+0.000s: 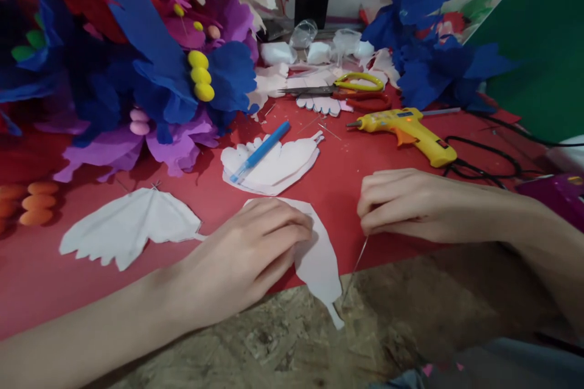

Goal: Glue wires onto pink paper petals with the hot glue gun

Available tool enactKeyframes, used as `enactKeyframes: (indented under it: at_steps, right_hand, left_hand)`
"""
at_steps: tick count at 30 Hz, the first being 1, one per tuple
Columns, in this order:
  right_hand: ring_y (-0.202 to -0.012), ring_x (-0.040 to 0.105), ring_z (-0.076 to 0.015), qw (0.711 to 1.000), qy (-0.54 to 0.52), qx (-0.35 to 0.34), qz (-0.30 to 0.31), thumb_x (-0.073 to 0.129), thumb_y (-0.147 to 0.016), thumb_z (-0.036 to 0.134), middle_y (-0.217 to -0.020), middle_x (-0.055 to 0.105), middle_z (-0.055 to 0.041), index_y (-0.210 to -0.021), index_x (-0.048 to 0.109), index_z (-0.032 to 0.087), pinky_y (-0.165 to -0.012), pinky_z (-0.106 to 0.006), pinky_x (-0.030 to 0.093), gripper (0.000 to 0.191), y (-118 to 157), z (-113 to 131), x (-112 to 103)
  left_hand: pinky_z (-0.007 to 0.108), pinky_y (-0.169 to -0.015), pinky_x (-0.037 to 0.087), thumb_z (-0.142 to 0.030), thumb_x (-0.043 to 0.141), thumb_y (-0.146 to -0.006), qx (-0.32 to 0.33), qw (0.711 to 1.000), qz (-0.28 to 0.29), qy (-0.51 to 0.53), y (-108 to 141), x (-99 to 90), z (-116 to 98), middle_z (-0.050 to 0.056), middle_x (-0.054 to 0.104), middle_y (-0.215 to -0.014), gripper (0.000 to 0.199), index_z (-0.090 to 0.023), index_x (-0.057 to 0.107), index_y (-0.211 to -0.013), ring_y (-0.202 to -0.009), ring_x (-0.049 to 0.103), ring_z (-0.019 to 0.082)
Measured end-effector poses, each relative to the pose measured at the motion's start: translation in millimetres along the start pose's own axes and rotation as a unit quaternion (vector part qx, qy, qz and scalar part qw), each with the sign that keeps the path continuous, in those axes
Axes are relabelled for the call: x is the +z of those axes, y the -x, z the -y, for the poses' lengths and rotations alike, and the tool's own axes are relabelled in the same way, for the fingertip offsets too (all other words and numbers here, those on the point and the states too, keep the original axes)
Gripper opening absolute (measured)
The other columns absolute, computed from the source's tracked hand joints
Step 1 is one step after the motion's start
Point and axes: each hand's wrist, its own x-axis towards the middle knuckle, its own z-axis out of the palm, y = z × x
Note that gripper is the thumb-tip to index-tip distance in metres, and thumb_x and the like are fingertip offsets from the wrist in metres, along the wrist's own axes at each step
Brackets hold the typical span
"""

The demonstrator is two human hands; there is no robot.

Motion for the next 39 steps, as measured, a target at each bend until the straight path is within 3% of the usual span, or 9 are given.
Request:
enactKeyframes:
  at_steps: [10,17,20,23,25,27,31,36,39]
  right_hand:
    - [-0.073,0.048,-0.012,1.0,0.013,0.004,-0.025,0.036,-0.089,0.01,-0.078,0.062,-0.0046,-0.079,0.065,0.016,-0.064,-0.025,0.037,0.031,1,-2,3]
    - [-0.073,0.051,-0.0128,0.998,0.027,0.017,-0.049,0.035,-0.091,0.018,-0.077,0.063,-0.0052,-0.077,0.065,0.018,-0.063,-0.025,0.04,0.033,0,-1,2]
    - [-0.074,0.054,-0.0121,0.996,0.035,0.03,-0.079,0.038,-0.091,0.019,-0.079,0.063,-0.0043,-0.077,0.063,0.018,-0.065,-0.024,0.042,0.029,-1,0,3]
    - [-0.075,0.056,-0.0109,0.992,0.049,0.042,-0.112,0.04,-0.09,0.019,-0.078,0.063,-0.0032,-0.077,0.062,0.017,-0.067,-0.022,0.043,0.026,-2,3,4]
    - [-0.075,0.056,-0.0103,0.989,0.056,0.045,-0.13,0.042,-0.09,0.019,-0.078,0.063,-0.0027,-0.078,0.062,0.017,-0.067,-0.021,0.043,0.023,-4,4,5]
    - [-0.075,0.056,-0.0102,0.987,0.062,0.045,-0.14,0.042,-0.09,0.019,-0.078,0.063,-0.0024,-0.078,0.061,0.017,-0.067,-0.021,0.043,0.022,-4,4,6]
    - [-0.076,0.054,-0.0109,0.988,0.076,0.047,-0.129,0.04,-0.091,0.019,-0.079,0.063,-0.0024,-0.079,0.061,0.017,-0.068,-0.023,0.043,0.024,-4,1,6]
    - [-0.08,0.053,-0.0108,0.995,0.026,0.002,-0.092,0.04,-0.091,0.018,-0.084,0.064,-0.0026,-0.079,0.06,0.017,-0.071,-0.023,0.042,0.023,-5,7,7]
    - [-0.084,0.053,-0.0104,0.998,0.0,-0.026,-0.06,0.037,-0.091,0.015,-0.09,0.065,-0.003,-0.085,0.062,0.017,-0.073,-0.022,0.042,0.025,-10,15,11]
  left_hand:
    - [0.027,-0.09,0.038,-0.007,0.041,-0.088,0.003,1.0,-0.001,0.009,0,-0.2,0,0.007,0.064,-0.102,0.022,-0.012,0.061,-0.097,-0.101,0.054,0.016]
    - [0.029,-0.089,0.039,-0.009,0.038,-0.089,-0.004,1.0,-0.006,0.002,-2,-0.8,-1,0.007,0.065,-0.102,0.025,-0.015,0.06,-0.097,-0.1,0.055,0.017]
    - [0.029,-0.087,0.04,-0.026,0.046,-0.089,-0.002,1.0,-0.006,-0.001,-1,-2.7,-3,0.008,0.065,-0.101,0.019,-0.014,0.059,-0.096,-0.097,0.057,0.019]
    - [0.032,-0.084,0.041,-0.054,0.063,-0.072,0.013,1.0,-0.005,-0.022,-1,-3.1,-6,0.013,0.065,-0.101,0.052,-0.011,0.056,-0.1,-0.095,0.057,0.024]
    - [0.033,-0.084,0.04,-0.06,0.067,-0.063,0.014,0.999,-0.018,-0.041,-1,-1.7,-8,0.014,0.064,-0.102,0.066,-0.01,0.054,-0.104,-0.094,0.057,0.026]
    - [0.032,-0.085,0.039,-0.053,0.066,-0.068,-0.005,0.998,-0.04,-0.05,0,0.4,-10,0.012,0.064,-0.103,0.058,-0.01,0.053,-0.105,-0.094,0.057,0.025]
    - [0.023,-0.084,0.04,-0.023,0.051,-0.085,-0.055,0.996,-0.073,-0.01,0,2.7,-12,0.006,0.066,-0.101,0.016,-0.015,0.056,-0.098,-0.094,0.06,0.017]
    - [0.015,-0.054,0.042,-0.021,0.048,-0.085,-0.147,0.981,-0.118,0.046,-2,1.5,-9,-0.002,0.069,-0.087,0.011,-0.021,0.057,-0.091,-0.06,0.06,0.008]
    - [0.016,-0.048,0.041,-0.023,0.049,-0.084,-0.175,0.975,-0.129,0.044,-2,-0.6,-6,-0.002,0.069,-0.081,0.014,-0.02,0.057,-0.095,-0.052,0.057,0.009]
